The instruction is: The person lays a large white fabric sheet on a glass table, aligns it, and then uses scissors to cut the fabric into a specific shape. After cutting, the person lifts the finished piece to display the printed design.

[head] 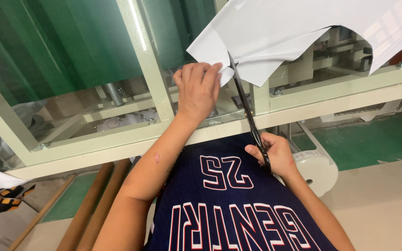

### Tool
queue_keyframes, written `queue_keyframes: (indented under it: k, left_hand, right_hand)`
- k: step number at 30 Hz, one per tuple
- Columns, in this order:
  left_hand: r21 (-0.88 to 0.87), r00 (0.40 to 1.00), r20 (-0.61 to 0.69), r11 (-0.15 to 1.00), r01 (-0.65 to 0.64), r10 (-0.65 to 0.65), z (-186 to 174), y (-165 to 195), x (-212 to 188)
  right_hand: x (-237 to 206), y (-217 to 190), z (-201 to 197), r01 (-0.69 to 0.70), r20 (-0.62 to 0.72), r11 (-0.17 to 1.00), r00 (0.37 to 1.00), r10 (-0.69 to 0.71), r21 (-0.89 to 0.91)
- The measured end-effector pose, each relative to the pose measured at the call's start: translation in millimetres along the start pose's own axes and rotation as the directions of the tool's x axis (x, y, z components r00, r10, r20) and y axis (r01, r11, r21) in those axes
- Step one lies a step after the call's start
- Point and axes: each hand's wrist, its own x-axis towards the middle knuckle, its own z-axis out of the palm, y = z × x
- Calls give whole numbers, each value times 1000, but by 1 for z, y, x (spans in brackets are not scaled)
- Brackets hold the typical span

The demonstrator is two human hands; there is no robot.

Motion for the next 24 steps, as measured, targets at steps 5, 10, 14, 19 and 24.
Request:
queue_keyframes:
  k: [5, 10, 14, 19, 24]
  left_hand:
    - [8, 999, -20, 1000, 28, -28, 1, 3, 0]
    - [50, 1000, -8, 999, 21, -20, 2, 4, 1]
    - [35, 999, 11, 999, 40, -40, 3, 4, 0]
    - [14, 997, 17, 997, 71, -71, 2, 5, 0]
    - [4, 996, 25, 996, 84, -84, -2, 4, 1]
  right_hand:
    - [5, 4, -28, 30, 164, 997, 986, -42, 77]
    - [20, -6, -51, 77, 217, 995, 972, -88, 61]
    - [39, -19, -61, 73, 246, 996, 966, -84, 53]
    - [47, -33, -70, 80, 257, 997, 963, -78, 2]
    - [49, -39, -77, 26, 204, 989, 979, 4, -145]
